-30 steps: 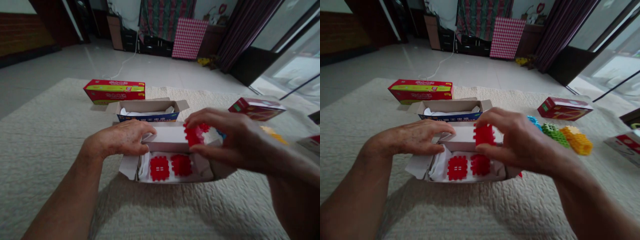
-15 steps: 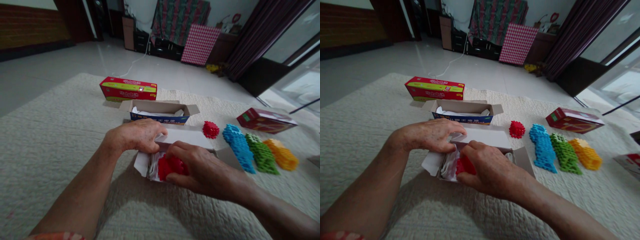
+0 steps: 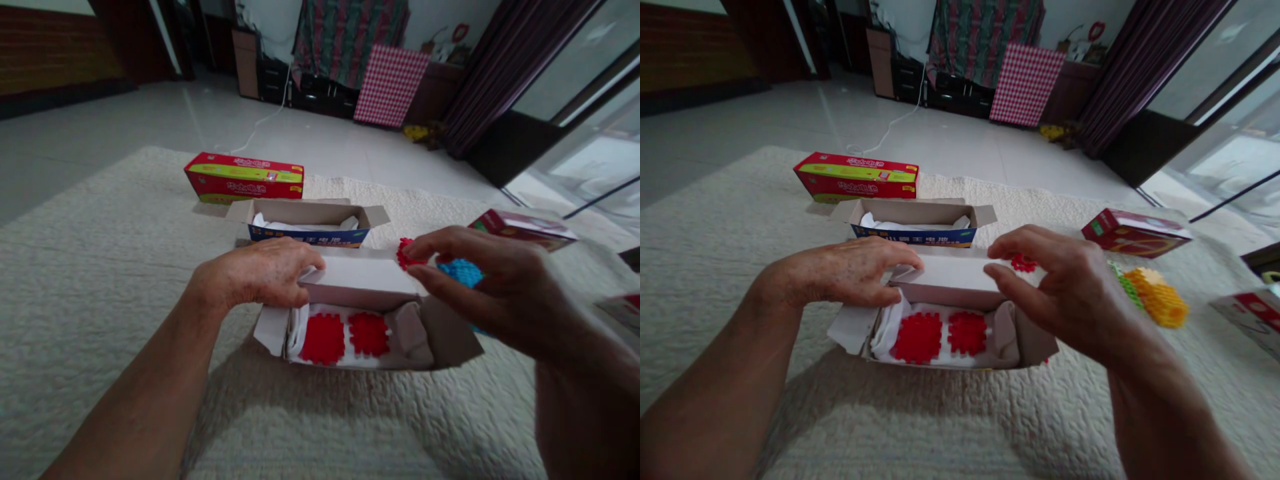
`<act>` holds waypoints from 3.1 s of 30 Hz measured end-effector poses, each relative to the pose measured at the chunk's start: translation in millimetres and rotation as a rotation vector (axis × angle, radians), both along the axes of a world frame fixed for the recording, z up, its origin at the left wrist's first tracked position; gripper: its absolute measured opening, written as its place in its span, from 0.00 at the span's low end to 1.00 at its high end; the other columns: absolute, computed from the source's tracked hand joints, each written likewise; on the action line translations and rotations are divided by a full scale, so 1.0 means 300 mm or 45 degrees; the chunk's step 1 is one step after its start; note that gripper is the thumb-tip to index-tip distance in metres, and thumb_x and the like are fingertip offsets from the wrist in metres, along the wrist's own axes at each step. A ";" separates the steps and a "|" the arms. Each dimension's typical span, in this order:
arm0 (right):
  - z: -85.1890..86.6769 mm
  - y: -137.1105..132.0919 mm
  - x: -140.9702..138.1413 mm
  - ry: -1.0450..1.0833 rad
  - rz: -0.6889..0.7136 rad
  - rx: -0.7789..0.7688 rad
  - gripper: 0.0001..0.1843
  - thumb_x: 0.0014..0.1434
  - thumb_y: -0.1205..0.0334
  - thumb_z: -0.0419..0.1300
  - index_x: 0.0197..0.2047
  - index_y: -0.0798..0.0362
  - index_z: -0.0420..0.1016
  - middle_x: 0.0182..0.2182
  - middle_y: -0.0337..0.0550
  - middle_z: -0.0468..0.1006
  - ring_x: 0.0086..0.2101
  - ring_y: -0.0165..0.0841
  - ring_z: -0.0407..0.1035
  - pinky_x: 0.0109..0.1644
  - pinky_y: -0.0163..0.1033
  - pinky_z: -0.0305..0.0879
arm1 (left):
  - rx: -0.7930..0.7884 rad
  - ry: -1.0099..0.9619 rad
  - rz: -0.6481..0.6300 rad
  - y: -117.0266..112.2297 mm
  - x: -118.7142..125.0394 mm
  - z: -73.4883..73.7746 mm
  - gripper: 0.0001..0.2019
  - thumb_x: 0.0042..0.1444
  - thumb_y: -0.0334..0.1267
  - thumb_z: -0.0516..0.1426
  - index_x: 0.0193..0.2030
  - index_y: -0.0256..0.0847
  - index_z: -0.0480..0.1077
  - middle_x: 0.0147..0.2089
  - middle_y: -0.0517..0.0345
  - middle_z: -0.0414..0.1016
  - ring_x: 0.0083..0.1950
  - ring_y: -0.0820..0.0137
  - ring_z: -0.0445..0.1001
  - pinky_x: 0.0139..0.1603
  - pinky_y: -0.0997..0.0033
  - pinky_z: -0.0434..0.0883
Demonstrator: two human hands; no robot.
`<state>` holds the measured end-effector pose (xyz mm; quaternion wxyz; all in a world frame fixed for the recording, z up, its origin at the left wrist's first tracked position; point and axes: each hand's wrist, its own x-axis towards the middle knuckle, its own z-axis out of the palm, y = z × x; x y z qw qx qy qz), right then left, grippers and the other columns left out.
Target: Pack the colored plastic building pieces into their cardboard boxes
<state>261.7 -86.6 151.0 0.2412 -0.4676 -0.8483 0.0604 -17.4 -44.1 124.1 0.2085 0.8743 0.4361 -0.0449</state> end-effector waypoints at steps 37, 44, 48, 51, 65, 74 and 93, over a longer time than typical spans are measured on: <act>-0.029 0.119 0.192 -0.073 -0.015 -0.125 0.15 0.55 0.52 0.63 0.45 0.47 0.74 0.47 0.45 0.78 0.47 0.42 0.72 0.53 0.49 0.66 | 0.065 -0.005 -0.096 0.019 -0.008 -0.038 0.21 0.52 0.42 0.56 0.54 0.48 0.71 0.61 0.55 0.71 0.58 0.58 0.71 0.59 0.60 0.67; -0.027 -0.106 -0.037 -0.275 0.264 -0.407 0.09 0.58 0.57 0.63 0.42 0.48 0.72 0.44 0.45 0.76 0.42 0.37 0.71 0.47 0.44 0.68 | 0.045 -0.005 -0.099 0.018 -0.003 -0.031 0.21 0.51 0.42 0.56 0.53 0.47 0.72 0.59 0.55 0.72 0.58 0.58 0.71 0.58 0.61 0.66; -0.070 -0.120 -0.049 -0.351 0.236 -0.433 0.09 0.59 0.57 0.62 0.42 0.49 0.71 0.43 0.47 0.75 0.43 0.38 0.69 0.49 0.46 0.67 | 0.070 0.005 -0.099 0.016 0.000 -0.030 0.21 0.50 0.40 0.56 0.52 0.47 0.72 0.59 0.55 0.73 0.57 0.58 0.71 0.57 0.62 0.67; -0.068 -0.121 -0.045 -0.392 0.214 -0.437 0.08 0.60 0.58 0.61 0.42 0.50 0.70 0.43 0.47 0.74 0.43 0.39 0.68 0.50 0.47 0.67 | 0.083 0.017 -0.096 0.018 -0.003 -0.037 0.21 0.50 0.40 0.56 0.53 0.47 0.72 0.59 0.56 0.72 0.57 0.58 0.71 0.57 0.62 0.67; -0.042 -0.126 0.011 -0.342 0.134 -0.169 0.07 0.61 0.60 0.59 0.43 0.50 0.70 0.44 0.46 0.74 0.43 0.38 0.69 0.46 0.44 0.66 | 0.077 0.019 -0.117 0.025 -0.008 -0.044 0.21 0.52 0.42 0.56 0.55 0.48 0.71 0.61 0.55 0.71 0.59 0.58 0.71 0.58 0.63 0.67; -0.084 0.185 0.222 -0.409 -0.201 -0.139 0.14 0.56 0.60 0.60 0.46 0.53 0.73 0.44 0.49 0.78 0.43 0.40 0.73 0.48 0.45 0.67 | 0.049 0.039 -0.070 0.014 0.007 -0.028 0.24 0.51 0.41 0.56 0.57 0.47 0.70 0.63 0.55 0.70 0.61 0.58 0.70 0.62 0.59 0.66; -0.227 0.367 0.346 -0.394 -0.244 -0.311 0.16 0.51 0.62 0.60 0.44 0.52 0.76 0.45 0.49 0.79 0.44 0.41 0.73 0.51 0.45 0.68 | 0.058 0.026 -0.063 0.015 -0.005 -0.045 0.25 0.52 0.43 0.55 0.59 0.49 0.68 0.65 0.57 0.67 0.64 0.58 0.67 0.64 0.59 0.64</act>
